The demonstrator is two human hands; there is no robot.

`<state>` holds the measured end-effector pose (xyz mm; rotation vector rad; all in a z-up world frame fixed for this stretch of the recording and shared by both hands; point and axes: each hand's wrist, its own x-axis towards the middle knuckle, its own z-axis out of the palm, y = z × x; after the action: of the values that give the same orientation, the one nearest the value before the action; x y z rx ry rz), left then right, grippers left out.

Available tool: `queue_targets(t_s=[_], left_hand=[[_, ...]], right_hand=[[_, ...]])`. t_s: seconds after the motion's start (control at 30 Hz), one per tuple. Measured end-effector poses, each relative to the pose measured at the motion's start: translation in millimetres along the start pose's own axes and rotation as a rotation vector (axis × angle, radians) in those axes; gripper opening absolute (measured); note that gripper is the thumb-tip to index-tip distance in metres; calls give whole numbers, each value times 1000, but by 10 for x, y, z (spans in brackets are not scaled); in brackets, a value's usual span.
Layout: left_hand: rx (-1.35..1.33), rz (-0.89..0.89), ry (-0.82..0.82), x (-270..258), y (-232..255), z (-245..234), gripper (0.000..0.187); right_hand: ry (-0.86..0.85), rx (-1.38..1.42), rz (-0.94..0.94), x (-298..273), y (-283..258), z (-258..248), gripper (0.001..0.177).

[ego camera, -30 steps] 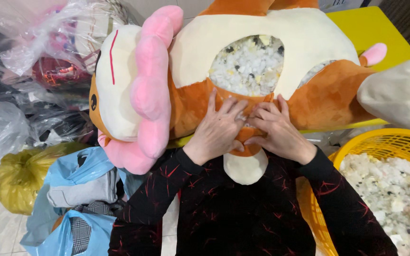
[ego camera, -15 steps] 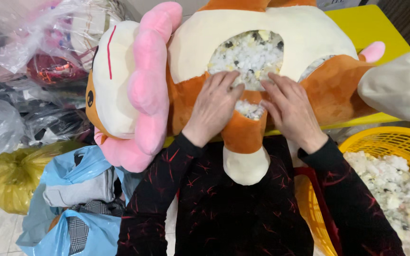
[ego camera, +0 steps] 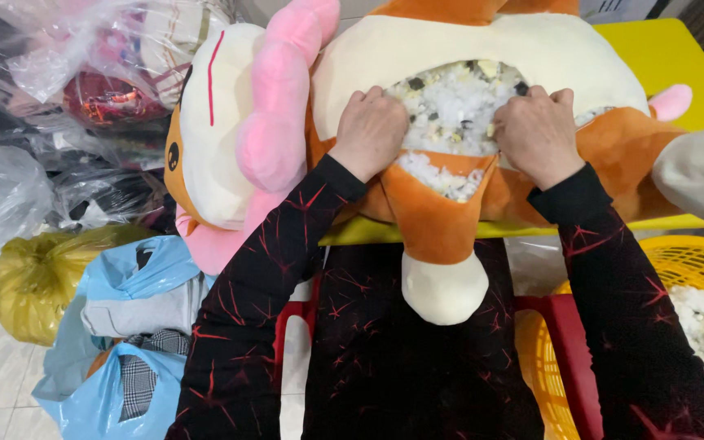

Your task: The person repeatedly scoops white stuffing from a yellow basket and packs it into the open cavity of a large plush toy on a yellow table. The person uses both hands to push and distribute the stuffing inside the toy's body.

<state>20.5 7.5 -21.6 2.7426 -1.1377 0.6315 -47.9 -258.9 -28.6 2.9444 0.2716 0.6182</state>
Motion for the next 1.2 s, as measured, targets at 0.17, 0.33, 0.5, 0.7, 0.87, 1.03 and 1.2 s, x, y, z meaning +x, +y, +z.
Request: queue_targets(t_s=[0.17,0.33,0.5,0.7,0.87,1.03,1.2], left_hand=[[-370,136,309,-86,76,-204,18],[-171,126,380,155,396,-193,14],[-85,100,456,213,432,-138,24],[-116,11,450,184,246,167,15],[-55,-155,461,267,188,279,4],[-232,-166,560,171,282,143,10],[-253,62,673,136,329,-71,33]], right_hand=[[101,476,-137,-128,-39,-348,39],[313,225,-140,46,-277,-332,57],[160,193,-90,283,-375,-112,71],[159,165,-58,228,-192,324,21],[329,188,25,192,-121,424,13],[290,282,31,106,-241,194,30],[322,470,-84,146,-253,-151,48]])
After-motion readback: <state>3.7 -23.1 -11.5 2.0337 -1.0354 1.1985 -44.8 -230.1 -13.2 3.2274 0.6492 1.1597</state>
